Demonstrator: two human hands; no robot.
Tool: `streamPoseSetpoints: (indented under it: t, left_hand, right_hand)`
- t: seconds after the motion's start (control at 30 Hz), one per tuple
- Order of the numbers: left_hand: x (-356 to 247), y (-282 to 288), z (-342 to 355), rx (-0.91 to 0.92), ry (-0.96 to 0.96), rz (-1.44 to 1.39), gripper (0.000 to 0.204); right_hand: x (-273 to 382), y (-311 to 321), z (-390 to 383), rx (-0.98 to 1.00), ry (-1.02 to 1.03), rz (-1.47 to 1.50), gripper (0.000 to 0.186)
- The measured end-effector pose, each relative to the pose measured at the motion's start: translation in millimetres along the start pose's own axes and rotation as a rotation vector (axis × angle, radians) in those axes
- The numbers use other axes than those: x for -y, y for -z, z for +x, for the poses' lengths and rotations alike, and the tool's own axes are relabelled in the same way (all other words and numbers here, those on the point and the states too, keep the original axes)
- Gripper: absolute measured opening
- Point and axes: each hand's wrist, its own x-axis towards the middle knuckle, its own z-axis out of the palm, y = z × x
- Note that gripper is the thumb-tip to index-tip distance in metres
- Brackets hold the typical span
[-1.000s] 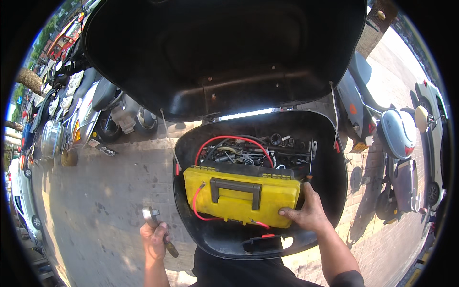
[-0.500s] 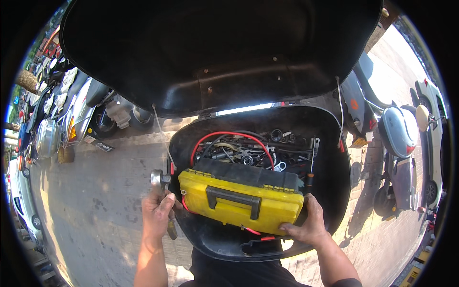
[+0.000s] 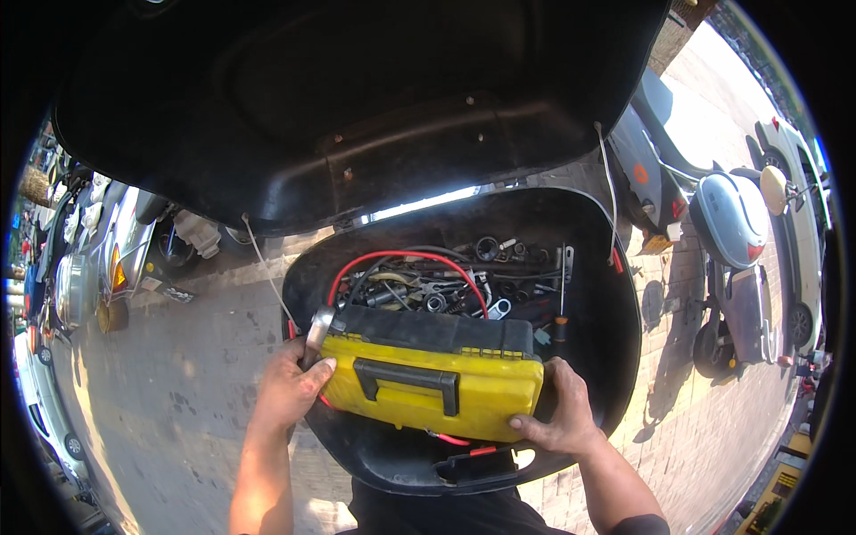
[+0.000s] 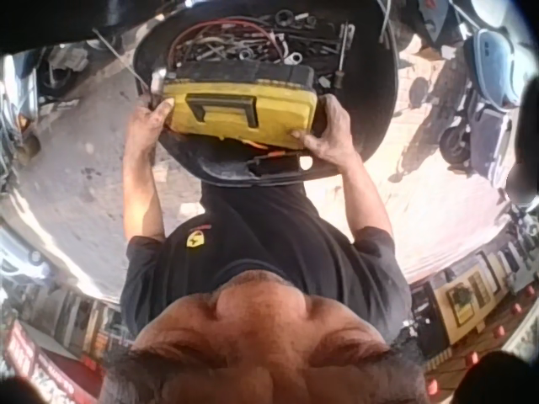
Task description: The person repairs a scooter by using a cordless impact wrench to remove and install bolts on the front fairing and undercarriage. They retrieve a wrench from a tool rack, use a hammer to tap a metal bar, and manipulate various fasteners and panels while working in a cluttered repair shop.
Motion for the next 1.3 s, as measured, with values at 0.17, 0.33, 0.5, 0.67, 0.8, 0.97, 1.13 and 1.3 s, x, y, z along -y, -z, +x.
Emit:
streamPoseSetpoints:
  t: [0.17, 0.33, 0.5, 0.67, 0.8, 0.97, 1.13, 1.3]
  left_hand:
    - [-1.0, -2.5, -8.3, -0.013, -0.103, 0.172, 0.021]
    - [-3.1, -7.4, -23.4, -0.045, -0.262, 0.295, 0.021]
    - [7.0, -18.0, -41.7, -0.03, -0.184, 0.239, 0.02]
    - [21.9, -30.1, -56.4, -0.051, -0.291, 0.294, 0.021]
    - [27.9, -33.9, -57.9, -0.072, -0.332, 0.31, 0.027]
    - [35.9, -36.0, -65.9, -0.072, -0.226, 0.298, 0.034]
    - [67.2, -22.1, -90.4, -0.375, -0.311, 0.027, 0.032]
    - [111.1, -1.8, -130.2, -0.52, -0.007, -0.265, 0.027]
  right_hand:
    - [-3.3, 26.3, 52.7, 0.03, -0.302, 0.172, 0.043]
    - [-7.1, 49.1, 86.5, 0.482, -0.644, 0.299, 0.057]
    - [-40.1, 18.1, 147.5, 0.216, -0.578, 0.078, 0.046]
    - [-77.1, 11.8, 200.9, 0.89, -0.478, -0.232, 0.041]
    - [-60.6, -6.3, 220.3, 1.033, -0.411, -0.362, 0.051]
    - [-32.2, -13.3, 225.7, 1.145, 0.082, -0.96, 0.051]
    - [-18.1, -19.5, 220.7, 1.171, 0.185, -1.282, 0.042]
    - [-17.2, -25.6, 222.4, 1.197, 0.222, -1.446, 0.041]
